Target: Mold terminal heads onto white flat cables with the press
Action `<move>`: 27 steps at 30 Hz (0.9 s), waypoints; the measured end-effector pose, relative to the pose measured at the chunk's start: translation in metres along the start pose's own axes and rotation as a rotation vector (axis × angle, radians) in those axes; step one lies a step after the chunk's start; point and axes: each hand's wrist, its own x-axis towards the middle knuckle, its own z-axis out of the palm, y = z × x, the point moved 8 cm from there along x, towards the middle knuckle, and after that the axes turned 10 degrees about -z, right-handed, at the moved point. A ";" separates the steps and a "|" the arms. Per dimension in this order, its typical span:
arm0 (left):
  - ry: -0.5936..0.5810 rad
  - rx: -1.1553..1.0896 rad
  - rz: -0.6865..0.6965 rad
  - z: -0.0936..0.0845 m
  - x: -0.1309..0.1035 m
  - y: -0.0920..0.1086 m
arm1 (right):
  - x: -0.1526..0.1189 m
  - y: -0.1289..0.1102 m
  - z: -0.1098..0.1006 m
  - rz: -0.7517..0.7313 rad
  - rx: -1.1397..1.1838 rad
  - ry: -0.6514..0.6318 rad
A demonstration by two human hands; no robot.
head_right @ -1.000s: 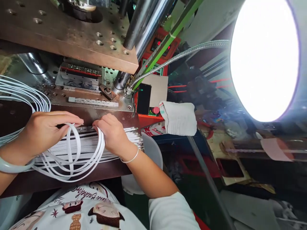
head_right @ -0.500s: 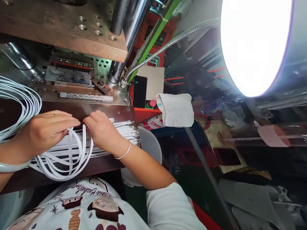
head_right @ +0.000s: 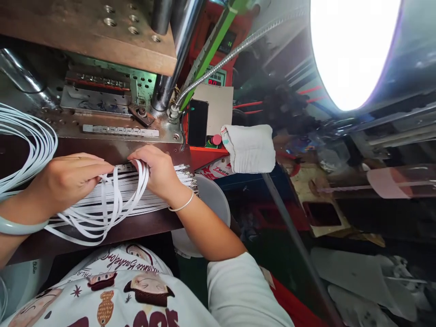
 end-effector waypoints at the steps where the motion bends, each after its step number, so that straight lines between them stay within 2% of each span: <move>1: 0.013 -0.005 -0.019 -0.002 -0.001 -0.002 | 0.000 0.001 0.003 0.007 0.006 -0.026; 5: 0.047 -0.009 -0.096 -0.015 -0.009 -0.016 | 0.001 0.001 0.010 -0.008 -0.063 -0.076; 8: -0.017 -0.034 -0.098 -0.020 -0.013 -0.024 | 0.001 -0.006 0.015 -0.072 -0.147 -0.110; 10: -0.036 0.001 -0.127 -0.019 -0.012 -0.032 | 0.000 -0.012 0.018 -0.123 -0.213 -0.152; 12: -0.003 0.051 -0.180 -0.017 -0.009 -0.040 | 0.000 -0.019 0.022 -0.174 -0.272 -0.193; 15: -0.016 0.047 -0.191 -0.004 -0.003 -0.044 | -0.001 -0.023 0.024 -0.206 -0.282 -0.215; 18: -0.094 -0.022 -0.115 0.010 0.001 -0.040 | -0.001 -0.018 0.018 -0.164 -0.164 -0.189; 23: -0.155 -0.028 -0.048 0.014 0.003 -0.033 | -0.002 0.004 -0.016 0.048 -0.005 0.056; 25: -0.158 0.027 -0.059 0.013 0.003 -0.033 | -0.004 0.009 -0.018 0.114 0.057 0.053; 27: -0.150 0.064 -0.069 0.010 0.003 -0.032 | -0.003 0.008 -0.016 0.120 0.089 0.023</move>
